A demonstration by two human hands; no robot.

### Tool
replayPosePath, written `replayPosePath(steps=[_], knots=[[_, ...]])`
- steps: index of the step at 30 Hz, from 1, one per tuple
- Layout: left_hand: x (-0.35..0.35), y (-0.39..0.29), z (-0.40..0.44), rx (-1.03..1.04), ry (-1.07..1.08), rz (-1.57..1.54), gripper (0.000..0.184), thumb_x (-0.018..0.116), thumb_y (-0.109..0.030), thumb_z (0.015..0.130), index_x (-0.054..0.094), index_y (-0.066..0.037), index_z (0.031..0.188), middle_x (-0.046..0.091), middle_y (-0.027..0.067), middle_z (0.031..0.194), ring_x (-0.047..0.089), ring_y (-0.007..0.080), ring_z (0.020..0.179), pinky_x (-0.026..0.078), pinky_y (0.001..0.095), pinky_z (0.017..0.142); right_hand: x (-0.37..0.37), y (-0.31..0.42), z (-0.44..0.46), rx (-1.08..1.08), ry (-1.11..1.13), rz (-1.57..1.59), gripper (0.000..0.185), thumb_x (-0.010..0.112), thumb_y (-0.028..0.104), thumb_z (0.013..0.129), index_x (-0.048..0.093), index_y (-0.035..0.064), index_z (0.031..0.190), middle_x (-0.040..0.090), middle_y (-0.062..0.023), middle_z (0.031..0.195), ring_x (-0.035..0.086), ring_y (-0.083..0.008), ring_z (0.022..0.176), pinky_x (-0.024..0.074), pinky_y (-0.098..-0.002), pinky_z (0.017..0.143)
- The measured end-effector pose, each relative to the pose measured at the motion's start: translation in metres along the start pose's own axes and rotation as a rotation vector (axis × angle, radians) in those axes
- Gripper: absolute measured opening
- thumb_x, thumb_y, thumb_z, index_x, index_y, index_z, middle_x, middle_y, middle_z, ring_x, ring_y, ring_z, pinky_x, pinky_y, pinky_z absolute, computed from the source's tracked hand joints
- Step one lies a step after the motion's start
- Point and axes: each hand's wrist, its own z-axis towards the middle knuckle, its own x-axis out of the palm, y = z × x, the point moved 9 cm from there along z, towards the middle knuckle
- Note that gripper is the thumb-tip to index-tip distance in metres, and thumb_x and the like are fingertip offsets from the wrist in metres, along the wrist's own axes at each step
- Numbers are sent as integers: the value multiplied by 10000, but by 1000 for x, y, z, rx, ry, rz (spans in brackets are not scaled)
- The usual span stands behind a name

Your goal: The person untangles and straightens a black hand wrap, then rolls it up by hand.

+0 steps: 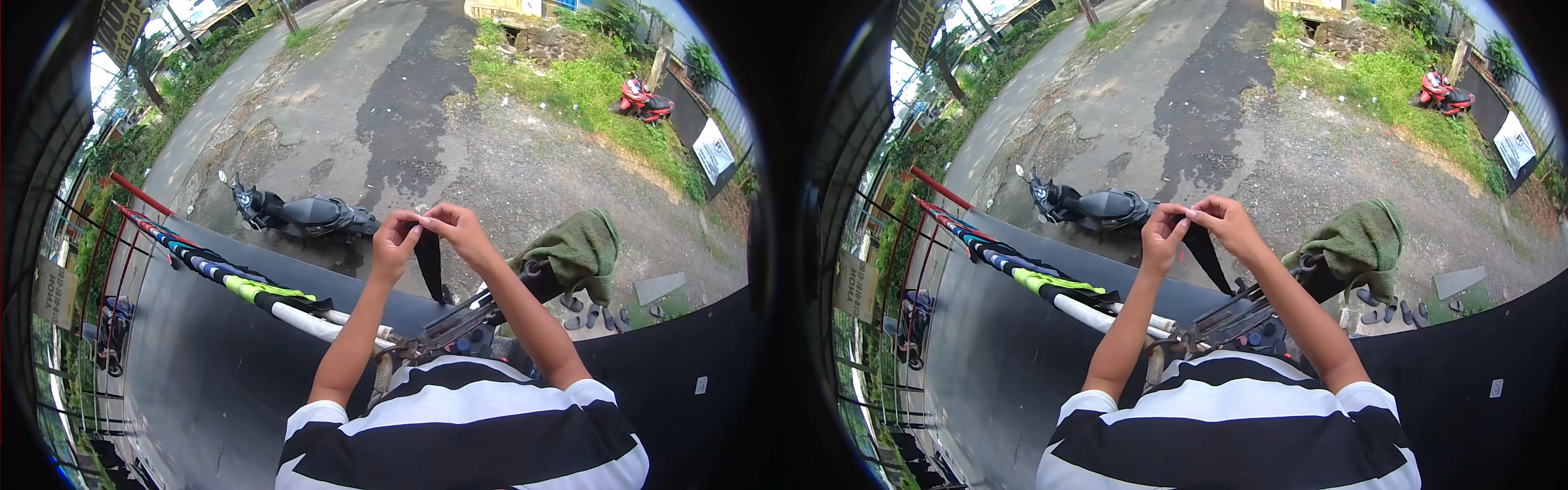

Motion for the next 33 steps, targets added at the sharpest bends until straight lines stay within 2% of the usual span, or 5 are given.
replayPosePath(steps=[7,10,17,27,33], knots=[[3,-5,2,47,28,-3,209,612,37,939,584,-4,1142,622,53,1086,601,106,1014,476,248,900,1,9,0,-118,5,65,149,690,111,935,660,-4,1025,691,-48,977,637,-100,917,510,-249,840],[1,-6,1,18,-23,-21,297,653,4,922,552,-15,1200,622,61,1075,602,107,985,473,241,885,-2,7,2,-147,-21,89,138,694,96,927,650,3,1020,681,-37,959,629,-90,898,507,-240,827],[-10,21,-1,-171,-28,4,278,711,-108,937,565,-31,1161,632,28,1051,595,75,943,469,220,839,-3,12,1,-177,-36,50,145,701,85,913,642,11,1023,672,-26,955,620,-81,891,501,-237,811],[-4,12,0,-87,-27,-18,219,657,-28,945,558,-27,1140,624,27,1041,594,75,941,470,223,841,-5,-2,4,-44,-33,25,151,691,124,932,655,5,1017,675,-13,930,615,-75,869,496,-231,794],[3,4,1,3,11,-7,232,637,10,939,553,-27,1153,603,26,1039,586,77,957,467,231,859,-5,2,3,-131,-39,64,157,703,130,924,658,9,1014,677,-17,922,619,-73,855,494,-227,779]])
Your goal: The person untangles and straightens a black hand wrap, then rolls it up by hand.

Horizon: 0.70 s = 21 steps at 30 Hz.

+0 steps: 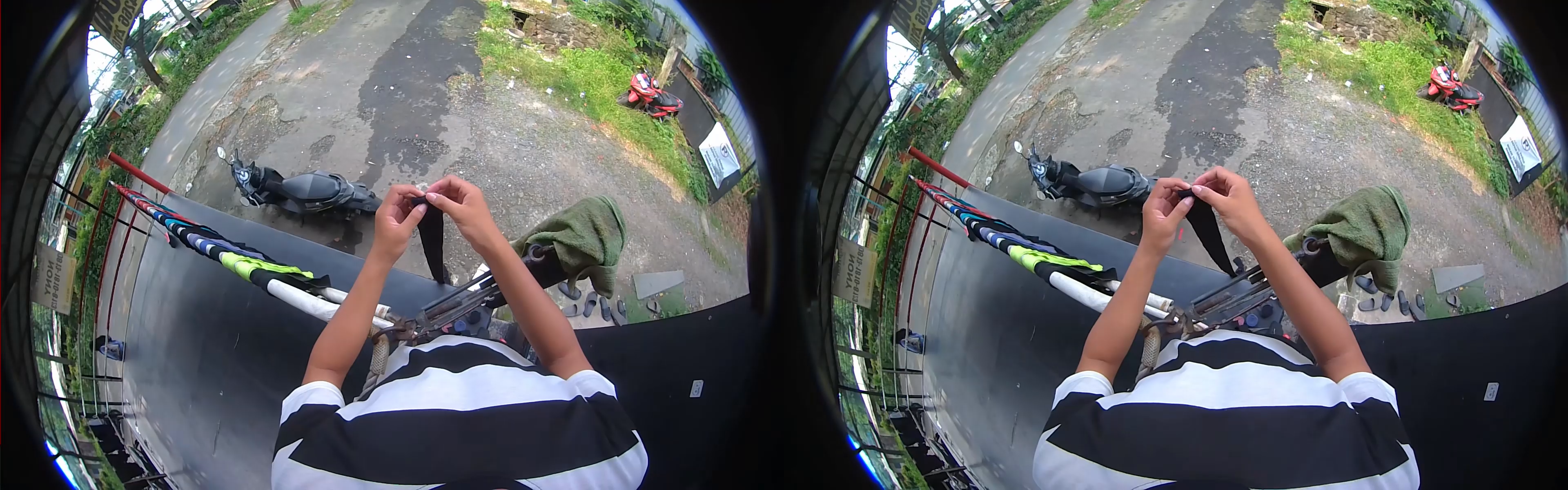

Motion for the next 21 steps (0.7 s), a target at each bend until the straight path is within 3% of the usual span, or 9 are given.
replayPosePath(steps=[7,12,21], knots=[[-8,1,-1,-53,-51,29,195,643,2,940,577,-23,1121,616,37,1057,594,83,951,478,231,848,4,6,-1,-17,6,-16,145,695,114,923,659,18,1025,676,-19,919,618,-74,849,496,-236,775],[-4,-6,-1,0,-48,32,205,662,-33,940,577,-18,1125,616,24,1019,596,84,939,477,222,848,4,-1,-3,98,25,-12,165,696,113,919,649,22,1049,671,-13,915,602,-70,832,487,-238,761],[-4,2,0,-54,-21,3,230,649,-15,943,574,-17,1160,636,42,1057,608,88,968,483,223,864,4,5,-2,19,19,-13,175,706,129,918,652,26,1050,673,-20,896,601,-67,829,477,-231,749]])
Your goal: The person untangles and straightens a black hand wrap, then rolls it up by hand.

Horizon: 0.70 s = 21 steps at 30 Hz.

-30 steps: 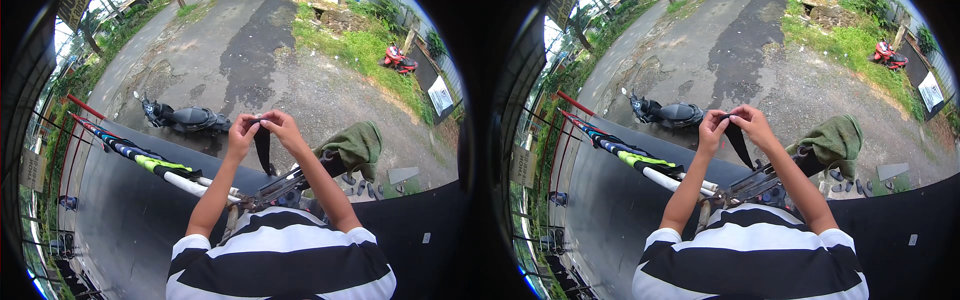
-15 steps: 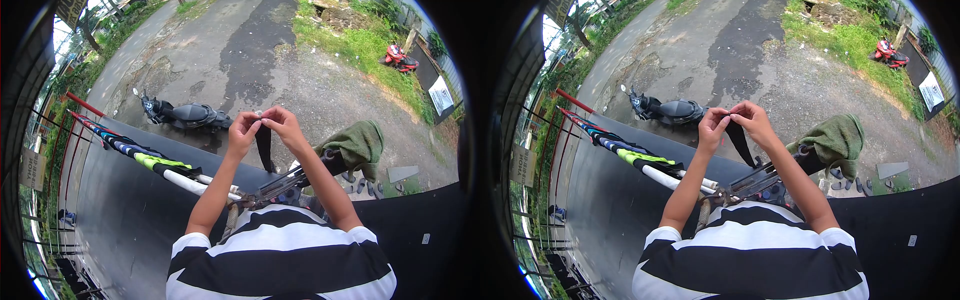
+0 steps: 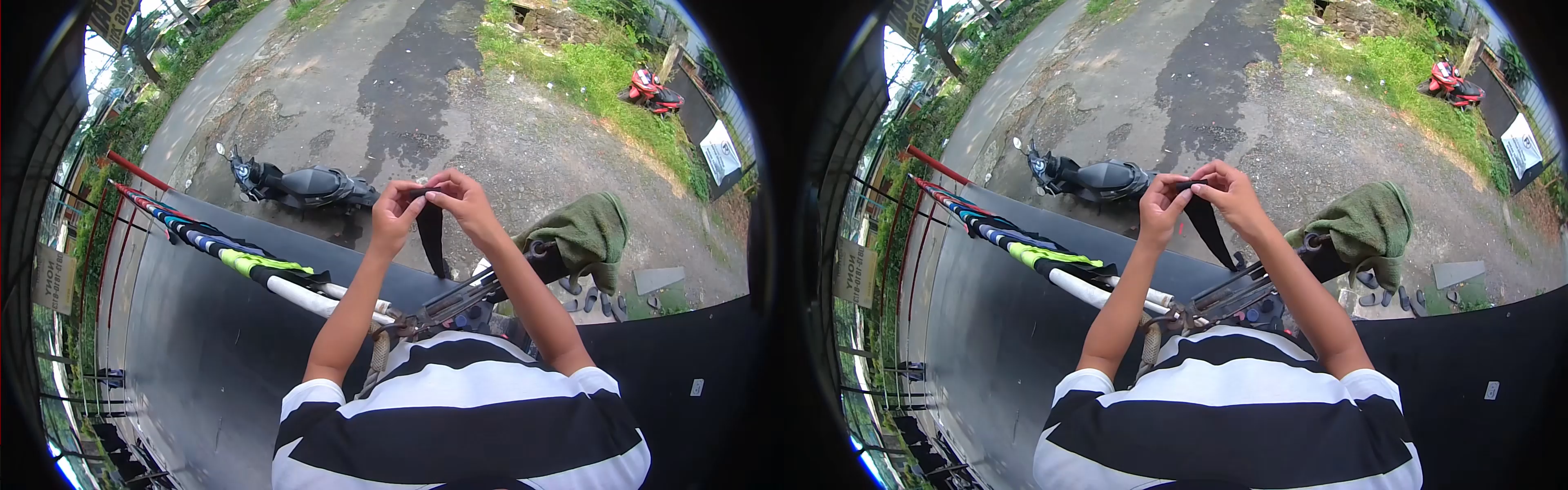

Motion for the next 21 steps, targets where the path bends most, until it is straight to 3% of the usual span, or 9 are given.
replayPosePath(steps=[3,12,14,21], knots=[[-1,2,-1,-5,-4,-17,229,644,-3,941,571,-27,1157,625,34,1051,604,86,970,480,221,861,-3,-4,0,89,-46,28,166,709,130,915,658,30,1037,672,-19,890,600,-71,826,469,-227,733],[5,-7,-1,77,21,3,213,658,-32,943,575,-28,1139,601,5,1011,579,60,915,466,200,792,-5,-6,0,40,-40,22,132,696,111,911,654,30,1007,657,-8,869,595,-73,834,469,-232,751],[-5,15,-2,-99,16,105,197,667,-88,959,597,-25,1131,615,-9,979,578,46,881,452,192,752,-4,-4,-1,41,-36,23,132,693,104,909,653,29,1010,655,-8,870,597,-74,840,470,-235,760],[-1,6,-2,-58,-3,76,203,665,-106,967,604,-19,1140,638,9,1009,586,49,886,457,195,754,-2,-2,-2,56,-45,39,154,696,127,917,658,35,1035,668,-8,905,605,-76,849,473,-238,749]])
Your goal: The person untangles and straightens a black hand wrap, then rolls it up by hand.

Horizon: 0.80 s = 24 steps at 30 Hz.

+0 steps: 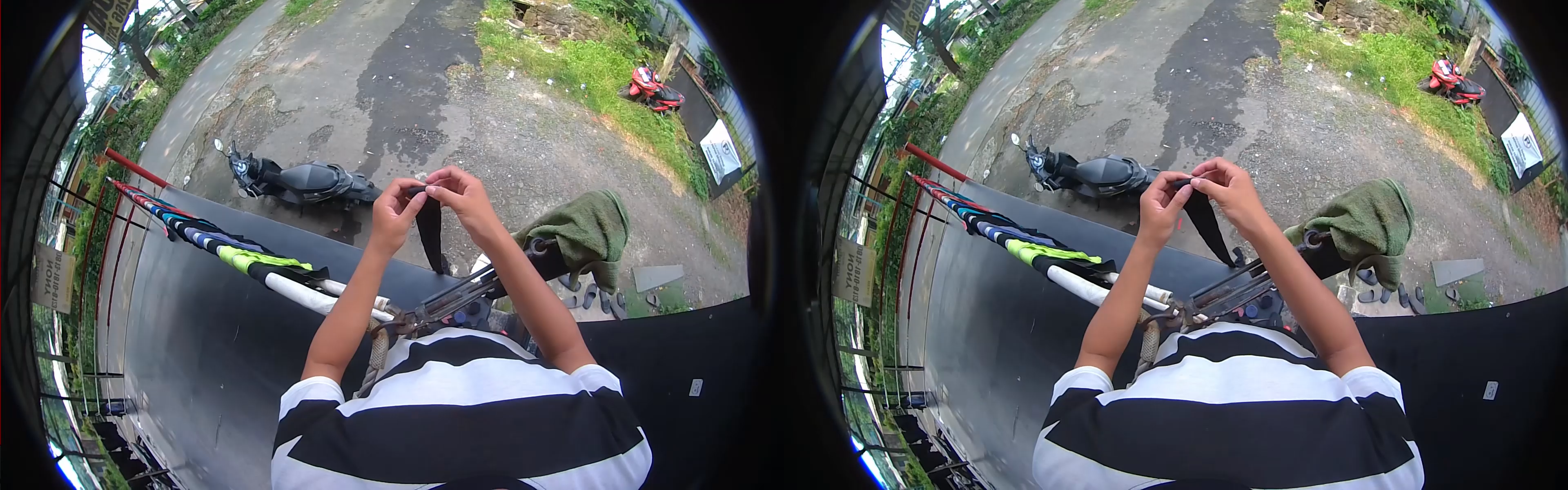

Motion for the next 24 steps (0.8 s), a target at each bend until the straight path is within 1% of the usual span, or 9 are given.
replayPosePath(steps=[5,9,11,13,15,18,21,23,24], knots=[[-1,-1,1,55,5,-39,229,661,-42,949,587,5,1161,637,50,1070,609,87,956,491,232,865,-1,-6,1,30,9,-24,153,696,143,927,666,37,1033,676,-7,914,607,-72,842,475,-237,726],[-1,-5,1,55,-2,-35,239,672,-41,943,589,5,1162,639,53,1069,613,93,972,493,237,876,-3,-4,2,-11,-5,-23,148,697,140,928,668,35,1028,674,-4,902,606,-67,827,472,-231,718],[-3,3,2,-18,2,-35,245,685,-51,938,591,1,1158,640,54,1068,617,100,981,494,238,884,-1,-3,1,-11,-1,-24,151,700,138,926,668,33,1029,674,-5,899,606,-67,825,472,-229,717],[-4,3,1,-17,-5,-46,248,690,-55,936,591,1,1156,640,55,1067,619,102,979,494,238,885,0,0,1,-11,1,-25,154,704,136,923,667,31,1030,674,-5,897,605,-66,822,473,-228,717],[-5,3,2,-14,-13,-56,251,695,-59,933,592,1,1154,641,56,1066,620,104,978,494,237,886,-1,-4,0,72,-32,30,157,699,130,925,669,28,1041,677,-8,906,605,-64,826,474,-223,717],[-5,-4,2,52,-16,-56,265,697,-61,932,594,4,1168,639,62,1091,617,104,1000,495,235,879,2,-3,0,15,27,11,162,681,128,936,669,19,1056,681,-11,918,607,-62,833,481,-225,719],[-2,-12,2,84,-26,-33,330,685,-75,944,561,2,1241,628,53,1070,609,96,984,492,230,864,-1,-4,1,6,5,-12,168,664,123,947,670,8,1070,683,-14,923,608,-61,838,486,-227,722],[-1,-10,1,39,-21,-17,395,624,-143,993,491,-15,1342,615,59,1052,583,98,968,464,248,866,-1,-6,3,1,4,-14,170,659,122,951,676,6,1074,687,-15,929,606,-61,836,486,-228,722],[0,-10,2,39,-20,-18,395,624,-143,993,491,-15,1342,615,59,1052,583,98,968,464,248,866,-2,-7,4,-3,0,-15,173,654,121,955,682,4,1079,691,-15,935,603,-60,834,487,-229,722]])
